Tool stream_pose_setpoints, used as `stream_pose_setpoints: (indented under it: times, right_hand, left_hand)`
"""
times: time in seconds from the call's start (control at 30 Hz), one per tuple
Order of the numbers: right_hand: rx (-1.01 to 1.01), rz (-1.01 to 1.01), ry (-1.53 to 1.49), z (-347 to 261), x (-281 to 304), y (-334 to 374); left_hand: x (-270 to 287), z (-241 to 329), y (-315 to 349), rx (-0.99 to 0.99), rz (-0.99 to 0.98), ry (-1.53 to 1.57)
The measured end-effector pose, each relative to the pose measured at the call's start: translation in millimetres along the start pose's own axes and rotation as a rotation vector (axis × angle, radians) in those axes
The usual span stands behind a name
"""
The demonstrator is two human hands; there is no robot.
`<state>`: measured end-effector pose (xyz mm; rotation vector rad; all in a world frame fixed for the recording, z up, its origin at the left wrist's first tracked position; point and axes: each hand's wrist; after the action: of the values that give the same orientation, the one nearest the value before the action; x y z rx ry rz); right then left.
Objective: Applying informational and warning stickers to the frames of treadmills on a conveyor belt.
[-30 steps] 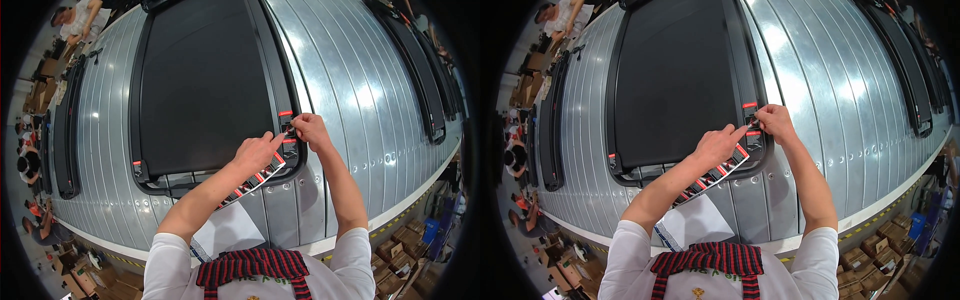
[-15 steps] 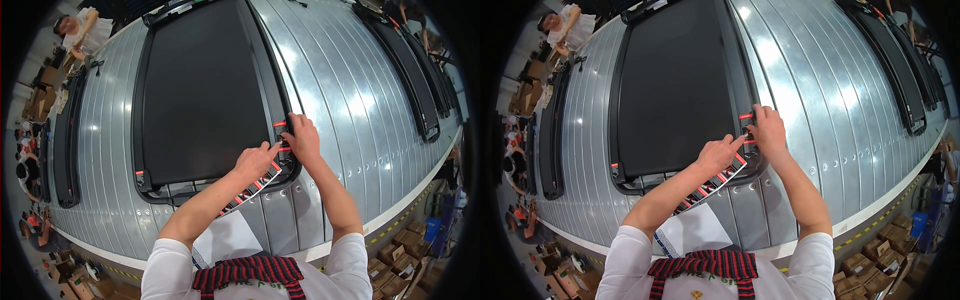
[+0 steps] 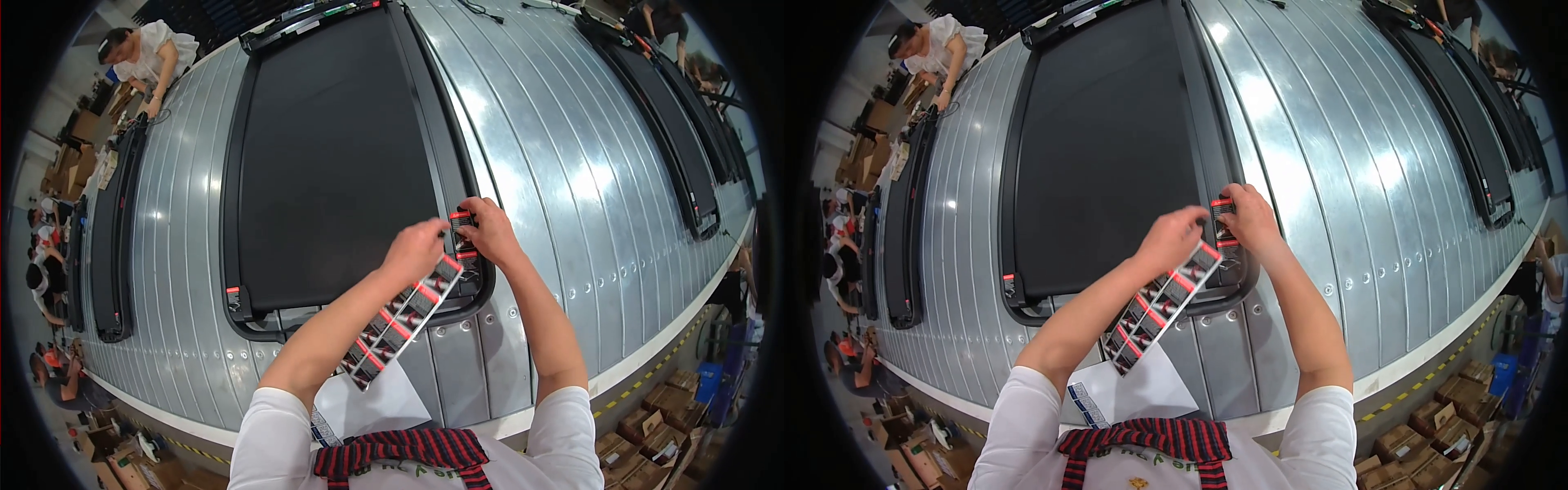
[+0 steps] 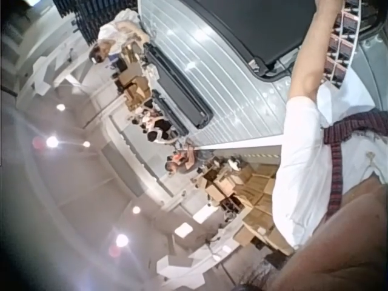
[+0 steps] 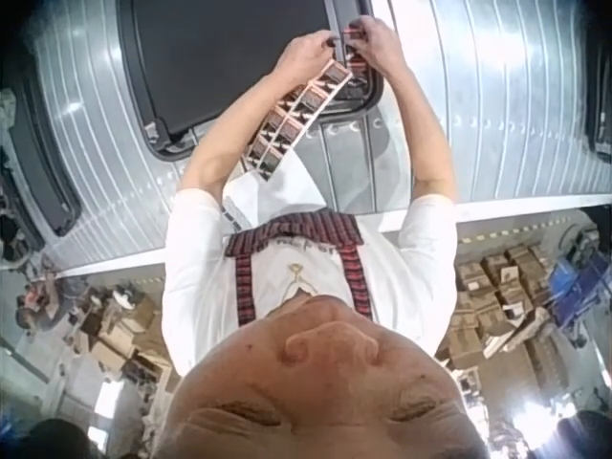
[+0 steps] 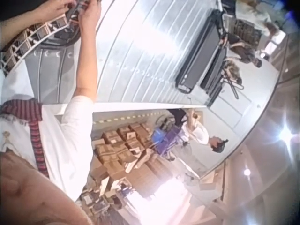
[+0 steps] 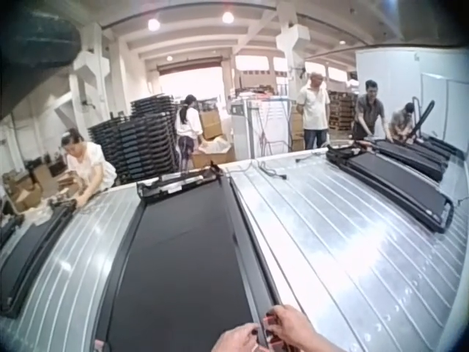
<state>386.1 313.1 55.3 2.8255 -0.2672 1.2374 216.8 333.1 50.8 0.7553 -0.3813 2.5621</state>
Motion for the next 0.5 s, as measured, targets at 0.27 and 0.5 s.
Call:
stream_pose_setpoints:
  times: [0.27,0.5]
  right_hand:
    - [0.035,0.061,-0.061,1.1,-7.7,6.7]
    - [0.004,0.029,-0.114,7.3,-0.6,6.0]
  left_hand:
    - [9.7,-5.9,-10.9,0.01,0.041,-0.121]
    - [-1.0,77.6,113.3,-0.044,-0.606,0.336]
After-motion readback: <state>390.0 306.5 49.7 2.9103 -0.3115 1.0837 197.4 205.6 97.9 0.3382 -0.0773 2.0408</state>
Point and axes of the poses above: each hand's wrist, its own y-axis away from the middle knuckle, its own x-axis out of the back of the hand, z = x × y, and after that the axes turned 7 degrees about z, right-handed
